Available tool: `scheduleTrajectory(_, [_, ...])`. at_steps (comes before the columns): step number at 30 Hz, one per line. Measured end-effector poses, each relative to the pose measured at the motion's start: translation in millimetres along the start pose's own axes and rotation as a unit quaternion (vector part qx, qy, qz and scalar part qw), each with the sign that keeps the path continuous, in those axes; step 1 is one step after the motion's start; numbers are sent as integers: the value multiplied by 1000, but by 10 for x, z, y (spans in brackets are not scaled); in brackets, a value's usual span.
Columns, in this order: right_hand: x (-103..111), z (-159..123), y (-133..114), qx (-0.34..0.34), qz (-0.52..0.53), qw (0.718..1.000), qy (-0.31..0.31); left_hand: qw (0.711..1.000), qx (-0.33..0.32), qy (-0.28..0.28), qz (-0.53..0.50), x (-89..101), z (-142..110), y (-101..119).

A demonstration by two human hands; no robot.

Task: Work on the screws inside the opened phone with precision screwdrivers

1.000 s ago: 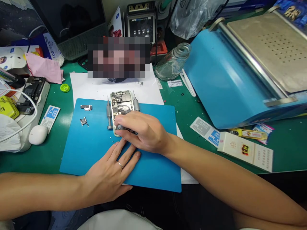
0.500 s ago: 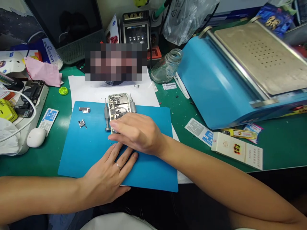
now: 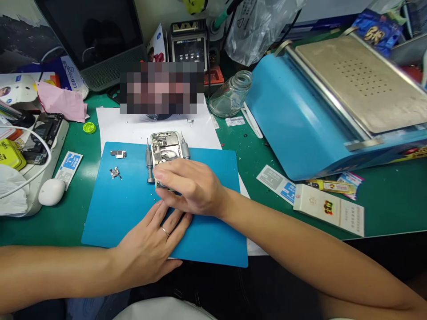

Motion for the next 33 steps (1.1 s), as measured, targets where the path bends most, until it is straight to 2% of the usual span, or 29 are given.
scheduleTrajectory(16, [29,38,-14,2,1,1000,0,1000,-1,25,-9,1,-18,3])
scheduleTrajectory(21, [35,32,-28,13,0,1000,8,1000,-1,21,-9,6,-14,6])
scheduleTrajectory(33, [36,37,19,-9,-27,1000,12,1000,-1,15,-1,5,-20,14])
Point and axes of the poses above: each hand's wrist, its own z-axis towards the middle knuckle, its own x-axis out of the back of the hand, y = z × x, the point moved 8 cm from there along z, towards the middle knuckle, and after that the axes turned 12 degrees about y, right-handed, at the moved point
